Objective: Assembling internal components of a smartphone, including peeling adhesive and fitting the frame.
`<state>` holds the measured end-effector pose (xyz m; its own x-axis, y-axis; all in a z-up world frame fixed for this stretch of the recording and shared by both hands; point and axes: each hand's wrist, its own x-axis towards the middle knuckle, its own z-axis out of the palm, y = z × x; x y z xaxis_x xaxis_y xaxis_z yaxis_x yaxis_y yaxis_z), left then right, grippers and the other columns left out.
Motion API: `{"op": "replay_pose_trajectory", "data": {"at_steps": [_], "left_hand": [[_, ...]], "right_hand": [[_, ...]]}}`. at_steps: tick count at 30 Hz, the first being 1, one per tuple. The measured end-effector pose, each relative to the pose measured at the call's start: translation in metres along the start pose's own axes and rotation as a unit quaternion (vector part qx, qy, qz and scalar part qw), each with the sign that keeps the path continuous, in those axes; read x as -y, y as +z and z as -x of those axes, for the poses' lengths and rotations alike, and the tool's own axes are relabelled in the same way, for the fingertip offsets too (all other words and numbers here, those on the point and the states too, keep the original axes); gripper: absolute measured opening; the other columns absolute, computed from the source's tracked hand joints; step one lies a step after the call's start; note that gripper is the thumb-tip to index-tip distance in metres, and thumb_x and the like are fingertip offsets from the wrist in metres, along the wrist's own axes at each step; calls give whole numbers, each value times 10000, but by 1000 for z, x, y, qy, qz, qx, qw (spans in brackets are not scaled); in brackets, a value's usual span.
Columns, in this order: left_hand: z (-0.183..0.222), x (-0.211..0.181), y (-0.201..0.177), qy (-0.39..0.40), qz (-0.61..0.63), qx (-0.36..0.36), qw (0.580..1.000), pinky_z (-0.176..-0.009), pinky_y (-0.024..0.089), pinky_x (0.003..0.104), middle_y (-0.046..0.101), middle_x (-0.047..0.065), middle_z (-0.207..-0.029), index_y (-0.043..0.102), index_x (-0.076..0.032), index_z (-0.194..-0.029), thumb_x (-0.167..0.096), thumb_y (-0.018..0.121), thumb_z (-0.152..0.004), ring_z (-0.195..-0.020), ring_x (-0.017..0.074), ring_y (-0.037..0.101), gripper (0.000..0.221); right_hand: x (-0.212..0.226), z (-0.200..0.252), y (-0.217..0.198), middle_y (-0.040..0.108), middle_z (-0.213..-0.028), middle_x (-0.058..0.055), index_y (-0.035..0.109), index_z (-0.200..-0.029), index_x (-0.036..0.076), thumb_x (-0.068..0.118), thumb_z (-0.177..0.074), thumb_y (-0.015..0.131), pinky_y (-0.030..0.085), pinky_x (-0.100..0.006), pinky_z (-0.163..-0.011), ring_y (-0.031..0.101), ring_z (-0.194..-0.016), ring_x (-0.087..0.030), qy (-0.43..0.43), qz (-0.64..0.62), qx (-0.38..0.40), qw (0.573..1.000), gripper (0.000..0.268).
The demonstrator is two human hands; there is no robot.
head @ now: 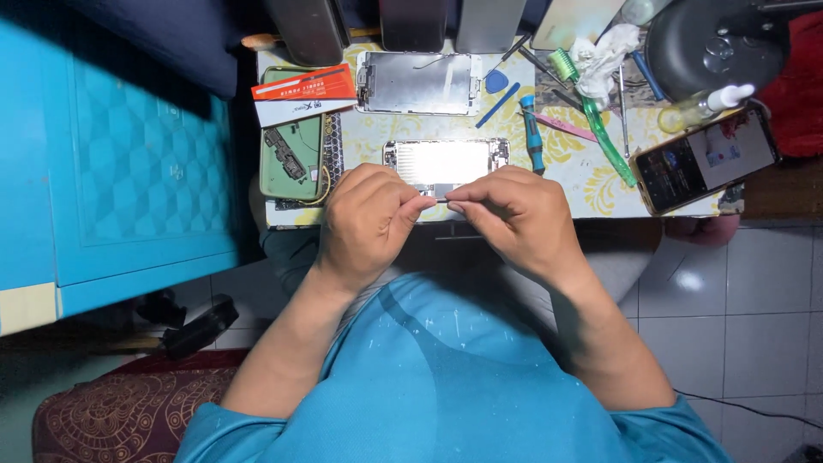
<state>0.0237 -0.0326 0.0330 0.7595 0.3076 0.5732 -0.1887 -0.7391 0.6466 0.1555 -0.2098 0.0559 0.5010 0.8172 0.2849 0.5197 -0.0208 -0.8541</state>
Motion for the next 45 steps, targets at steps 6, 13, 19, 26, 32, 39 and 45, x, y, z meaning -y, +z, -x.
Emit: {"op": "replay_pose_trajectory", "data": {"at_steps": [6,13,19,26,32,39,45], "left_hand": [[-5,-3,-9,-17,11,-19,1000,-690,522,365,673,24,-681,771,-66,-911,-114,667,-1013,-691,279,676,153],[14,0,-21,-24,-54,-12,998,-682,506,373,690,54,-693,687,-31,-749,-106,637,-1037,-662,239,679,302],[15,-16,-16,-83,-28,-15,996,-566,500,308,562,-6,-496,711,-67,-839,-338,418,-1108,-547,165,625,481],[-10,-55,17,-147,343,-69,925,-1222,418,399,356,178,-1640,387,-79,-1552,-762,325,-1056,-1514,290,449,846],[38,-14,78,-237,522,136,808,-1067,499,475,312,246,-1551,352,-127,-1497,-610,593,-813,-1376,449,442,871],[24,-60,-36,-124,376,261,880,-990,493,303,759,15,-1239,489,-100,-1501,-399,364,-1132,-997,140,661,491],[41,-51,-72,-256,337,156,893,-714,623,276,782,63,-979,310,-16,-1569,-371,424,-1082,-655,165,717,613]], "right_hand": [[-59,-11,-33,760,-911,-113,817,-1080,49,6,-1013,720,554,-401,-778,694,-838,-316,-58,190,-144,969,126],[-77,-21,-51,770,-1184,-184,758,-1281,-42,-153,-815,643,553,-467,-883,673,-1013,-382,-38,418,-168,892,492],[-19,-8,-13,713,-1208,-266,718,-1114,-112,13,-1056,445,517,-481,-935,668,-1094,-407,-82,284,-170,940,305],[19,28,72,106,-1752,-243,85,-1689,69,719,-1068,265,154,-599,-1414,118,-1679,-432,-190,30,25,981,917],[7,-18,35,354,-1650,-288,263,-1624,90,832,-961,226,45,-617,-1354,245,-1608,-462,-303,139,46,941,996],[-30,-22,-25,544,-1563,-56,870,-1087,182,395,-1160,191,214,-545,-1192,331,-1505,-385,-124,319,-90,935,715],[-56,44,-22,714,-1122,-183,753,-1066,-23,54,-1136,427,414,-448,-1013,652,-1107,-344,-25,309,-162,937,342]]}}
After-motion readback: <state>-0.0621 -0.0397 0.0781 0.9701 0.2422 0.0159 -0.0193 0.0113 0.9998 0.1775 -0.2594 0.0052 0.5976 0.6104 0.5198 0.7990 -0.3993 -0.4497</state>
